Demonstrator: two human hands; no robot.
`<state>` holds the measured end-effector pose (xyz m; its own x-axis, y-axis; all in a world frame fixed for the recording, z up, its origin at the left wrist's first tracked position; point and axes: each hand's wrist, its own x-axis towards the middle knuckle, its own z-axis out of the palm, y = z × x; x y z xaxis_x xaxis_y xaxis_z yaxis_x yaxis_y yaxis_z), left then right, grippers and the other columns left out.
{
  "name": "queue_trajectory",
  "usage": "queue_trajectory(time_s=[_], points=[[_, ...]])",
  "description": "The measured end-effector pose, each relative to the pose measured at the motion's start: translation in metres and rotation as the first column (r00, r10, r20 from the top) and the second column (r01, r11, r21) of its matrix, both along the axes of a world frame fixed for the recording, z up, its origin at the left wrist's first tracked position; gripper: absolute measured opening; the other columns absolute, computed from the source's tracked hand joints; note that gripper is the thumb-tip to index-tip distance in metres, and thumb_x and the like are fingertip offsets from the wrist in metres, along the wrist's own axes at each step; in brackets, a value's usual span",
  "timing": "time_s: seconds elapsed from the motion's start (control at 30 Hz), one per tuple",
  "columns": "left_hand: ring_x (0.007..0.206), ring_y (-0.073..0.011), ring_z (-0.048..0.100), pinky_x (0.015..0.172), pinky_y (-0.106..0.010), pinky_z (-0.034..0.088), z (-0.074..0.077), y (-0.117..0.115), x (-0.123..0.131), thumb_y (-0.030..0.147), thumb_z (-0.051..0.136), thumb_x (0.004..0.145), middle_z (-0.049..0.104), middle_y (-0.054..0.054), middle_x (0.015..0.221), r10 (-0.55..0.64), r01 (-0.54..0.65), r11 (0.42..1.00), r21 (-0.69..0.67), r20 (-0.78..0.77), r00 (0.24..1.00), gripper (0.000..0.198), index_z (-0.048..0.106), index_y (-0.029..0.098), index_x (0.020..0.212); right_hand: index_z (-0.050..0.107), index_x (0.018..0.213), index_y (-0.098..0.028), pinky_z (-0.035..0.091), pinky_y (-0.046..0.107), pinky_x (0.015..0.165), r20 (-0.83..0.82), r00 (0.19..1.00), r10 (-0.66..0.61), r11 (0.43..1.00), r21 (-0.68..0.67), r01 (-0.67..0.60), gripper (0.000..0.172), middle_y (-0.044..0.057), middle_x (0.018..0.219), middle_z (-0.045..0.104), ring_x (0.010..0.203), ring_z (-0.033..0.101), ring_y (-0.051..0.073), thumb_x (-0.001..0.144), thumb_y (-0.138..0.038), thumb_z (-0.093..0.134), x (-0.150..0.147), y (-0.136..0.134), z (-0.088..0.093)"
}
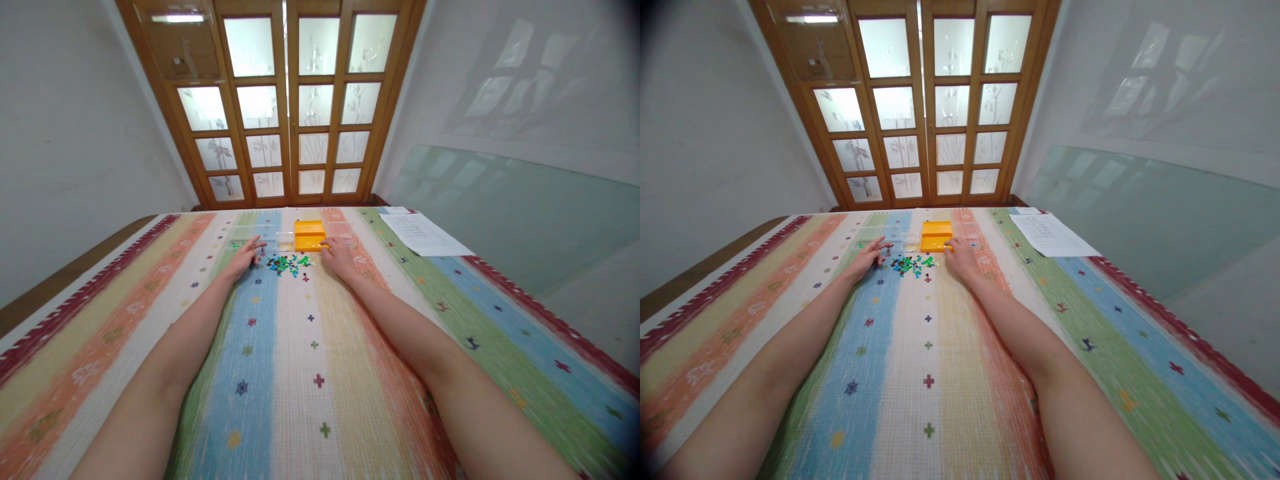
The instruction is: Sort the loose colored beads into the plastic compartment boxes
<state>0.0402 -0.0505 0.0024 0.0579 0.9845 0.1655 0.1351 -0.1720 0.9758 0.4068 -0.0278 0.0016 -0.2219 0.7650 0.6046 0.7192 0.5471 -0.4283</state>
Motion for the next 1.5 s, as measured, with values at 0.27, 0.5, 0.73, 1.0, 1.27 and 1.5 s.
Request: queue_trajectory(time_s=[0.27, 0.5, 0.73, 1.0, 1.27, 1.5], points=[[0.069, -0.0163, 0.055, 0.067, -0.029, 0.046, 0.009, -0.012, 0.005, 0.037, 0.065, 0.084, 0.069, -0.003, 0.082, -0.028, 0.142, 0.974, 0.175, -0.533, 0.846, 0.026, 0.077, 0.020, 0.099, 0.075, 0.112, -0.019, 0.048, 0.042, 0.104, 0.007, 1.000, 0.009, 1.000, -0.008, -0.009, 0.024, 0.012, 0.118, 0.070, 0.111, 0.062, 0.027, 0.098, -0.022, 0.055, -0.001, -0.002, 0.000], [0.081, -0.0177, 0.060, 0.075, -0.030, 0.048, 0.021, -0.023, 0.015, 0.033, 0.068, 0.083, 0.070, -0.005, 0.098, -0.135, 0.378, 0.906, 0.190, -0.717, 0.684, 0.025, 0.079, 0.020, 0.101, 0.075, 0.112, -0.020, 0.048, 0.042, 0.104, 0.019, 1.000, 0.019, 1.000, -0.011, -0.019, 0.025, 0.012, 0.118, 0.070, 0.111, 0.063, 0.027, 0.097, -0.022, 0.055, -0.001, -0.003, 0.003], [0.082, -0.0183, 0.060, 0.077, -0.030, 0.048, 0.020, -0.024, 0.018, 0.034, 0.067, 0.086, 0.069, -0.004, 0.094, -0.098, 0.368, 0.903, 0.223, -0.728, 0.679, 0.019, 0.076, 0.020, 0.095, 0.075, 0.111, -0.019, 0.048, 0.041, 0.103, 0.027, 0.999, 0.020, 1.000, -0.012, -0.020, 0.024, 0.012, 0.117, 0.071, 0.112, 0.063, 0.026, 0.097, -0.020, 0.055, 0.000, -0.003, 0.002], [0.087, -0.0239, 0.062, 0.083, -0.035, 0.047, 0.021, -0.026, 0.029, 0.034, 0.063, 0.090, 0.071, -0.006, 0.092, -0.018, 0.330, 0.906, 0.265, -0.755, 0.656, 0.017, 0.076, 0.023, 0.092, 0.075, 0.112, -0.018, 0.048, 0.041, 0.104, 0.048, 0.999, 0.023, 0.999, -0.036, -0.021, 0.025, 0.013, 0.118, 0.071, 0.113, 0.062, 0.027, 0.097, -0.020, 0.055, -0.001, -0.004, 0.004], [0.098, -0.0281, 0.063, 0.093, -0.039, 0.048, 0.021, -0.029, 0.037, 0.035, 0.060, 0.095, 0.073, -0.009, 0.098, 0.024, 0.315, 0.903, 0.290, -0.769, 0.639, 0.020, 0.077, 0.025, 0.092, 0.075, 0.112, -0.019, 0.049, 0.041, 0.103, 0.046, 0.998, 0.032, 0.999, -0.032, -0.030, 0.026, 0.012, 0.117, 0.071, 0.110, 0.063, 0.026, 0.097, -0.021, 0.055, -0.002, -0.009, 0.008], [0.101, -0.0280, 0.063, 0.097, -0.041, 0.047, 0.014, -0.021, 0.025, 0.022, 0.057, 0.090, 0.072, -0.008, 0.101, 0.192, 0.107, 0.924, 0.367, -0.687, 0.701, 0.023, 0.079, 0.024, 0.097, 0.075, 0.113, -0.018, 0.049, 0.040, 0.103, 0.066, 0.997, 0.032, 0.999, -0.036, -0.030, 0.026, 0.012, 0.118, 0.071, 0.111, 0.063, 0.026, 0.097, -0.020, 0.055, -0.002, -0.008, 0.007]])
